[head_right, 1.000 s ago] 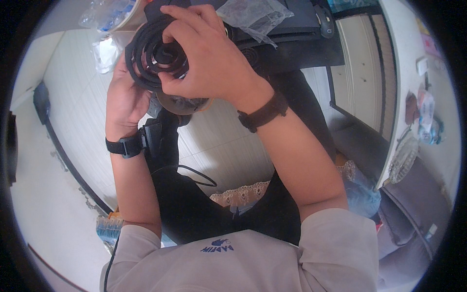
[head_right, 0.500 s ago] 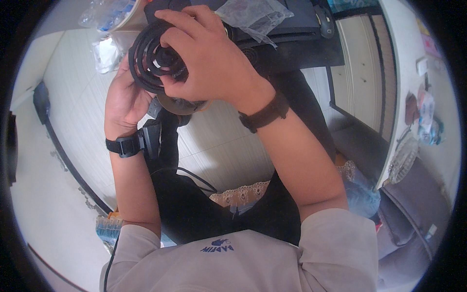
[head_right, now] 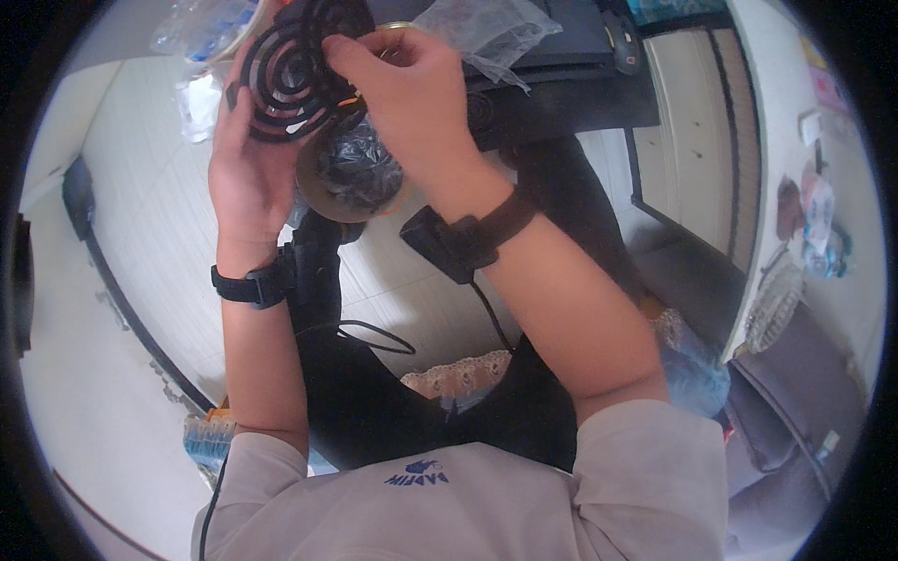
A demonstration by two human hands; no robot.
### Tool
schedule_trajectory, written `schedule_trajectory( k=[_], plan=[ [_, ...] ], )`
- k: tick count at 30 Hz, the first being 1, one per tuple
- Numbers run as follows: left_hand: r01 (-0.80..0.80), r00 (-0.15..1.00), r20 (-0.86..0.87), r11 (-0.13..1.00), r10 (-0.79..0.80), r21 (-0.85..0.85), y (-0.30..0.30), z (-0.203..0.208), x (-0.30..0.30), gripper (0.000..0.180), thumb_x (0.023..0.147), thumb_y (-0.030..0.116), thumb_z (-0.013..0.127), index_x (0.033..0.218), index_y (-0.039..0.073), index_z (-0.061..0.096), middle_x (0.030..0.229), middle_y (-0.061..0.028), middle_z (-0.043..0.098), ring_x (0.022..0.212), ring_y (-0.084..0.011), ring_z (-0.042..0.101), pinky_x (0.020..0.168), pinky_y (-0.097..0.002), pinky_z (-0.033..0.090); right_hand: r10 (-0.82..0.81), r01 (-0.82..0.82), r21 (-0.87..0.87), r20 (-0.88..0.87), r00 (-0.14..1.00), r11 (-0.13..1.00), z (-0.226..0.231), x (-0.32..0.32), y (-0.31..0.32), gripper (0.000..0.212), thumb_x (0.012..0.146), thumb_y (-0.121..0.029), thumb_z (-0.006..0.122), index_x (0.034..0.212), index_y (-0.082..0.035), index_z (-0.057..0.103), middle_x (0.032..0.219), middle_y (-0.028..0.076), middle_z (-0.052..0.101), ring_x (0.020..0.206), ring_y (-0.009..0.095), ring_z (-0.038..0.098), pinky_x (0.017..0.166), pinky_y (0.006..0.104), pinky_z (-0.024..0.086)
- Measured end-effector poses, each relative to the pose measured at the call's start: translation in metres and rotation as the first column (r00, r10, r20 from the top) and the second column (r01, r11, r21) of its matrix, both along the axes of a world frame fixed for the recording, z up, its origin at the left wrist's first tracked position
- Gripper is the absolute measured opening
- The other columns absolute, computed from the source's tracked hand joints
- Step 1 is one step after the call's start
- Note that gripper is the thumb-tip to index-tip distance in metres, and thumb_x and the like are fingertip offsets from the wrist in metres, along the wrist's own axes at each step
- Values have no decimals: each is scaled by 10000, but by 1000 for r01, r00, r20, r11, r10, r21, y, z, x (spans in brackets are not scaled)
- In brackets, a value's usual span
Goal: The person separates two interlocking mosquito coils by hand, places one onto a stand, and puts the other into a plastic bag. They then clean a small black plastic component with a brown cloth.
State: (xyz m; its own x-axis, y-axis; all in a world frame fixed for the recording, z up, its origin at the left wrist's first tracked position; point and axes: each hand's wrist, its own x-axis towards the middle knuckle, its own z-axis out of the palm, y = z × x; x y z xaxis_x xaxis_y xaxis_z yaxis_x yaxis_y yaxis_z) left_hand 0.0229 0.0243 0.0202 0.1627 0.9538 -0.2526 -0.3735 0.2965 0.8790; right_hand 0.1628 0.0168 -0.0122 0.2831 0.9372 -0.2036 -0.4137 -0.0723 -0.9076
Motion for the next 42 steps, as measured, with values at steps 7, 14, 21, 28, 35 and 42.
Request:
schedule_trajectory(
  k=[7,14,21,28,35,42],
  plan=[
    [-16,993,-114,984,37,179,-13,-1,25,596,1046,303,461,1540,11,300,1497,-155,440,1370,-272,439,1164,-405,317,135,-147,-270,-62,989,952,-2,-9,-4,396,857,-336,770,893,50,691,783,56,667,704,120,621,619,245,487],
    [83,978,-208,930,-7,359,-11,-19,20,631,1031,325,486,1535,-8,304,1488,-169,444,1357,-258,452,1138,-385,342,197,-254,-312,-203,959,915,11,-5,-1,425,904,-345,719,979,68,657,960,105,671,831,190,674,739,311,581],
    [181,836,-548,934,19,309,-13,-13,13,578,951,-2,574,1493,7,374,1343,-156,564,1160,-224,596,1006,-331,476,253,-229,-239,79,964,944,4,-7,0,518,945,-427,633,810,72,674,623,118,646,574,191,676,520,298,527],
    [-174,980,-108,984,168,-46,-1,-17,-8,335,972,-3,534,1306,-20,519,1186,-144,655,1045,-244,675,898,-413,593,203,-166,-124,740,641,978,0,9,4,318,929,-318,619,870,-16,697,705,137,674,715,332,698,660,384,549],
    [-132,991,-27,988,130,-83,2,-11,-18,259,950,10,568,1205,-32,584,1111,-125,686,989,-213,687,868,-361,581,-171,-261,314,874,454,913,3,5,-1,236,768,-147,745,992,-88,702,990,93,635,891,306,646,761,400,541],
    [-133,989,-66,991,131,-23,-1,-17,-16,233,949,22,597,1173,-33,627,1096,-102,698,960,-166,671,886,-301,533,-196,-352,345,898,395,870,10,5,-4,272,718,-151,780,971,-90,702,1045,54,610,952,262,599,795,381,535]
  ],
)
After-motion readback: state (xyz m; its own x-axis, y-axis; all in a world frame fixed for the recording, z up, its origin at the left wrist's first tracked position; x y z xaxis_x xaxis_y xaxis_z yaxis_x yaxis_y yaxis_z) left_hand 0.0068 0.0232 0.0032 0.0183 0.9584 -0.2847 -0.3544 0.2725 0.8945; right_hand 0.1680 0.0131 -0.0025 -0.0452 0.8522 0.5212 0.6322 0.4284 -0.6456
